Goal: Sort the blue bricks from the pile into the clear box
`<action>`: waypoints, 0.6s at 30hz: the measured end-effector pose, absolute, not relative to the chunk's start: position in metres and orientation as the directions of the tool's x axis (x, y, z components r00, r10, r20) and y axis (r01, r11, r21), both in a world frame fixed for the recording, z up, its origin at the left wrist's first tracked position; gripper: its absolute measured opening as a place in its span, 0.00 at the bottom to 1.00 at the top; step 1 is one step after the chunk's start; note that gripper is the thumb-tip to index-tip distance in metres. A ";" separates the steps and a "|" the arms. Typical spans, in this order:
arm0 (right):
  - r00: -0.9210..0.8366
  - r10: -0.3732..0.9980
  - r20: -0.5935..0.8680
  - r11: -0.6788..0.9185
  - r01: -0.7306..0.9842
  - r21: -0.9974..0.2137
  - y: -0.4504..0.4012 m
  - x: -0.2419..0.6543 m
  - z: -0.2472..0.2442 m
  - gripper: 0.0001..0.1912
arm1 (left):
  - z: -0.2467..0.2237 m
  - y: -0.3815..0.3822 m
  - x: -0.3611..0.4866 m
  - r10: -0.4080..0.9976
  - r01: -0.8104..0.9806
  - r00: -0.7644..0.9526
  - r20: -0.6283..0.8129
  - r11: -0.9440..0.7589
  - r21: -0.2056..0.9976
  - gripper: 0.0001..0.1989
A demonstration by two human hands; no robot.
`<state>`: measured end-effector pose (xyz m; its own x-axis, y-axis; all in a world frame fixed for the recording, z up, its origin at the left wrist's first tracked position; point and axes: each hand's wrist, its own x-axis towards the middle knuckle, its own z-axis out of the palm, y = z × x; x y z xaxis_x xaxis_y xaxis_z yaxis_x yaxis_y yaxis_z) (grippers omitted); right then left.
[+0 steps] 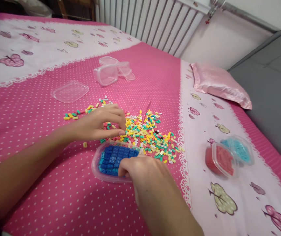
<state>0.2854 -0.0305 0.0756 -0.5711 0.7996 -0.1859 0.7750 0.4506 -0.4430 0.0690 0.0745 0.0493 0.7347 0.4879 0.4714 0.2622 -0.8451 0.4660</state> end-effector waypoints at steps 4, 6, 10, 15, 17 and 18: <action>-0.566 0.807 -0.168 0.453 0.776 -0.438 -0.031 0.287 0.077 0.15 | 0.050 0.074 0.069 0.490 0.264 0.733 0.471 -0.844 0.467 0.12; -0.566 0.808 -0.165 0.453 0.775 -0.440 -0.032 0.287 0.075 0.15 | 0.050 0.074 0.069 0.488 0.261 0.734 0.472 -0.845 0.467 0.12; -0.557 0.816 -0.154 0.443 0.774 -0.452 -0.034 0.287 0.074 0.15 | 0.051 0.074 0.069 0.480 0.263 0.734 0.481 -0.854 0.449 0.12; -0.503 0.862 -0.069 0.383 0.734 -0.560 -0.029 0.302 0.089 0.13 | 0.049 0.076 0.067 0.527 0.369 0.728 0.439 -0.840 0.397 0.13; -0.448 0.894 -0.004 0.367 0.737 -0.568 -0.018 0.317 0.092 0.10 | 0.044 0.078 0.066 0.566 0.446 0.728 0.386 -0.819 0.361 0.12; -0.405 0.914 0.020 0.347 0.756 -0.555 -0.011 0.327 0.090 0.10 | 0.041 0.080 0.065 0.579 0.471 0.734 0.356 -0.811 0.348 0.12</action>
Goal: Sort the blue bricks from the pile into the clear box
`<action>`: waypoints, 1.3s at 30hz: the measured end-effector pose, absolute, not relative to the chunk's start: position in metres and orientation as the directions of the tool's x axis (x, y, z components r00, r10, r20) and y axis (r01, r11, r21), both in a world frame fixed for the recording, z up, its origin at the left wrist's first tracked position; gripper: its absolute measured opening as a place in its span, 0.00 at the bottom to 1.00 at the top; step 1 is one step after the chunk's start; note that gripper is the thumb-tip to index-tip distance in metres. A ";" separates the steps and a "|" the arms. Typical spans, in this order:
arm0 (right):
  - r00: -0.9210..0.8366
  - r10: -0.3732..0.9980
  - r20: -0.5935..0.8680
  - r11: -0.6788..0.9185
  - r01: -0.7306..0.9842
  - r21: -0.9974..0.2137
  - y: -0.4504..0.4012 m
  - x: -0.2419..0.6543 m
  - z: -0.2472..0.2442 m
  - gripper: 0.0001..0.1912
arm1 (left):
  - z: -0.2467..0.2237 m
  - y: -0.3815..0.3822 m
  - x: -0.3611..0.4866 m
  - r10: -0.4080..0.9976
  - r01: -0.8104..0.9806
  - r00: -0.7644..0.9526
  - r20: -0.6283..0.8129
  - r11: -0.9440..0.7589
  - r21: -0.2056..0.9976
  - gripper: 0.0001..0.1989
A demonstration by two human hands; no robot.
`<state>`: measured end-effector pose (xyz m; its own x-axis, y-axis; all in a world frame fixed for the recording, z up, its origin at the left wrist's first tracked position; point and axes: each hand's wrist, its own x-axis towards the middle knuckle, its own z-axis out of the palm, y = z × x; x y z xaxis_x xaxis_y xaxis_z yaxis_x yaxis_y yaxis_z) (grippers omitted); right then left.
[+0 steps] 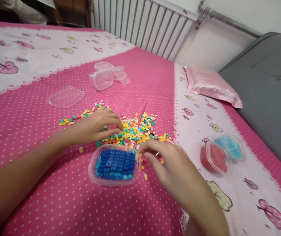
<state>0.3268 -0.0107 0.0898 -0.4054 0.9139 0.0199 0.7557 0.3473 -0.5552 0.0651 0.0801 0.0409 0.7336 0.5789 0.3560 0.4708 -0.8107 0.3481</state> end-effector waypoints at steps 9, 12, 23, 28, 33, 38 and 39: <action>-0.026 0.927 0.374 0.249 0.789 -0.561 0.071 0.379 -0.006 0.18 | 0.014 0.098 0.065 0.511 0.411 0.824 0.244 -0.836 0.364 0.15; -0.070 0.929 0.365 0.273 0.793 -0.544 0.077 0.365 -0.007 0.17 | 0.011 0.102 0.064 0.477 0.379 0.846 0.239 -0.853 0.359 0.15; 0.048 0.994 0.097 -0.007 0.923 -0.385 0.149 0.311 0.009 0.11 | 0.013 0.100 0.060 0.514 0.424 0.837 0.189 -0.827 0.370 0.13; 0.192 0.972 0.135 -0.141 0.937 -0.319 0.143 0.301 0.001 0.07 | 0.017 0.098 0.059 0.522 0.422 0.831 0.191 -0.816 0.395 0.13; 0.206 0.966 0.159 -0.151 0.942 -0.301 0.139 0.305 0.004 0.06 | 0.020 0.102 0.057 0.574 0.465 0.788 0.220 -0.791 0.397 0.12; 0.169 0.968 0.186 -0.105 0.944 -0.312 0.138 0.307 0.004 0.06 | 0.024 0.111 0.046 0.692 0.583 0.641 0.333 -0.721 0.376 0.14; 0.164 0.967 0.193 -0.096 0.942 -0.320 0.138 0.307 0.003 0.05 | 0.026 0.113 0.044 0.710 0.599 0.613 0.346 -0.704 0.383 0.15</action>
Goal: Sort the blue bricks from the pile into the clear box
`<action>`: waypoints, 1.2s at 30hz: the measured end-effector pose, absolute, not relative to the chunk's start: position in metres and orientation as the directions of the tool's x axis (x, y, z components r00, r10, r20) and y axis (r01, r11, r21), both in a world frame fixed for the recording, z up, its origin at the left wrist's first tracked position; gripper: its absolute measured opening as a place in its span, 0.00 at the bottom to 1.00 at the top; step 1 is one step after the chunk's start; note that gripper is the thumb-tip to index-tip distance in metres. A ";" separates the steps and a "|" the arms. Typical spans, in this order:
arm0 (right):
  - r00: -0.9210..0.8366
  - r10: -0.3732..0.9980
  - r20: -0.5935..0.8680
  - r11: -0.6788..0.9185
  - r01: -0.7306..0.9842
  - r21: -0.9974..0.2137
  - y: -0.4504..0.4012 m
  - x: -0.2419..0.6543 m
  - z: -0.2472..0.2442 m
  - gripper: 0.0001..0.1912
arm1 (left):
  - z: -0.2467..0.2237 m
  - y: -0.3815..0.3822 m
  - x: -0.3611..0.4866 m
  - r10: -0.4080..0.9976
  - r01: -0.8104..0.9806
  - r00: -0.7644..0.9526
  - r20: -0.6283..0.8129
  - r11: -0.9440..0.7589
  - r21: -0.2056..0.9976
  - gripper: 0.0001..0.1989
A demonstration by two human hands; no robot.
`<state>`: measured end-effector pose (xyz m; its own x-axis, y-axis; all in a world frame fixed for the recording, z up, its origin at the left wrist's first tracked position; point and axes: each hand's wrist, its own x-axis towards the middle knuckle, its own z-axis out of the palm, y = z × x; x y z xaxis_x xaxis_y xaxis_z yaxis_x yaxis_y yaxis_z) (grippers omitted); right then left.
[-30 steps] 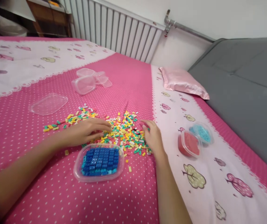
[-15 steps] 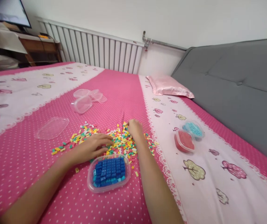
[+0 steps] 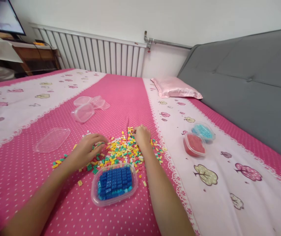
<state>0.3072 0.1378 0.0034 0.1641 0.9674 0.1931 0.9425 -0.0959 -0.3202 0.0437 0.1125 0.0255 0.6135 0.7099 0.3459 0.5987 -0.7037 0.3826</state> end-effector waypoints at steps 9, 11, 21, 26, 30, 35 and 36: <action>0.217 0.939 0.268 -0.093 0.908 -0.408 0.137 0.313 0.007 0.08 | 0.034 0.120 0.028 0.802 0.690 0.428 0.416 -0.587 0.423 0.17; 0.218 0.935 0.280 -0.089 0.908 -0.409 0.135 0.313 0.009 0.11 | 0.035 0.121 0.023 0.829 0.719 0.368 0.421 -0.541 0.436 0.17; 0.097 0.979 0.182 -0.024 0.930 -0.367 0.124 0.296 -0.002 0.08 | 0.050 0.119 -0.002 0.927 0.798 -0.026 0.374 -0.205 0.566 0.16; 0.099 0.982 0.161 -0.037 0.938 -0.345 0.128 0.293 -0.005 0.05 | 0.056 0.120 -0.020 0.917 0.764 -0.187 0.352 -0.090 0.639 0.15; 0.104 0.983 0.152 -0.043 0.934 -0.356 0.131 0.295 -0.009 0.06 | 0.061 0.119 -0.030 0.950 0.830 -0.087 0.301 -0.097 0.548 0.16; 0.101 0.983 0.153 -0.044 0.939 -0.342 0.130 0.294 -0.009 0.07 | 0.053 0.116 -0.025 0.906 0.865 0.420 0.052 -0.417 0.278 0.12; 0.106 0.982 0.156 -0.049 0.942 -0.332 0.130 0.293 -0.008 0.07 | 0.050 0.116 -0.024 0.899 0.871 0.436 0.035 -0.432 0.234 0.11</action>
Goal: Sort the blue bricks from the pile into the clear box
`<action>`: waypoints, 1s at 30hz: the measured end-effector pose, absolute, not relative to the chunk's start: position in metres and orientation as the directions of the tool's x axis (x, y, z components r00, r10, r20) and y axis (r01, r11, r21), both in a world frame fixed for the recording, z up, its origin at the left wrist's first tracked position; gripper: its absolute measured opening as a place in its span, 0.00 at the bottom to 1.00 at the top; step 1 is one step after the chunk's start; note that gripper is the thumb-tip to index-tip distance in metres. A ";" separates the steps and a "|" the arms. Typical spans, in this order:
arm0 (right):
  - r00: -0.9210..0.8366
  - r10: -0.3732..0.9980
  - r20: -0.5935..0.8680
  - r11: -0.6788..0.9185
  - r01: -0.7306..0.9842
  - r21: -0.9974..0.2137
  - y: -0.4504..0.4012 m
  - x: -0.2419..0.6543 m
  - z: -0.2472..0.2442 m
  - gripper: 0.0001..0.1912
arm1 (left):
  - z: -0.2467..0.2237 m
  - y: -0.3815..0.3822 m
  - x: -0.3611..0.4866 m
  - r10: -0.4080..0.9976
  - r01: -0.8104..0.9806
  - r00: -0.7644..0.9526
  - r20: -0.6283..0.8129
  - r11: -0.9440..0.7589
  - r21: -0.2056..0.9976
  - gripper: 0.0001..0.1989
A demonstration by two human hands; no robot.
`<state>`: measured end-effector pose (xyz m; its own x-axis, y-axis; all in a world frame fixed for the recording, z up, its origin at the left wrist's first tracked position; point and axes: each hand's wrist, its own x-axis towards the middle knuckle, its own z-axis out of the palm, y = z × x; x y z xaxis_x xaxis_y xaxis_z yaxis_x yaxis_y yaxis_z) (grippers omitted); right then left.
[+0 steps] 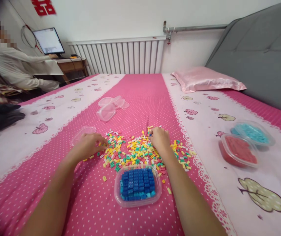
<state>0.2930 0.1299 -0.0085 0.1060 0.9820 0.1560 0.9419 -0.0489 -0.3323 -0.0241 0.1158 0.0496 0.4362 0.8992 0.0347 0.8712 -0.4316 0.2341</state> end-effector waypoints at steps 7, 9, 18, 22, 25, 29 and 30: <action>0.149 0.973 0.177 -0.093 0.952 -0.292 0.125 0.292 -0.001 0.12 | 0.038 0.119 -0.031 0.943 0.940 0.327 0.053 -0.331 0.080 0.10; 0.143 0.973 0.181 -0.083 0.950 -0.301 0.124 0.293 0.000 0.12 | 0.038 0.118 -0.032 0.943 0.940 0.330 0.043 -0.332 0.081 0.13; 0.173 0.956 0.237 -0.055 0.899 -0.435 0.123 0.297 0.005 0.14 | 0.031 0.120 -0.028 0.925 0.922 0.368 0.098 -0.377 0.094 0.08; 0.154 0.953 0.259 0.010 0.842 -0.539 0.122 0.299 0.014 0.12 | 0.031 0.121 -0.024 0.913 0.910 0.395 0.097 -0.404 0.095 0.07; 0.126 0.957 0.262 0.064 0.787 -0.613 0.117 0.301 0.028 0.08 | 0.032 0.122 -0.022 0.902 0.898 0.420 0.099 -0.429 0.100 0.07; 0.080 0.967 0.243 0.110 0.727 -0.678 0.101 0.309 0.046 0.05 | 0.031 0.124 -0.020 0.896 0.888 0.433 0.098 -0.443 0.123 0.09; 0.054 0.974 0.221 0.121 0.699 -0.705 0.095 0.312 0.049 0.06 | 0.031 0.125 -0.020 0.892 0.884 0.441 0.099 -0.451 0.123 0.09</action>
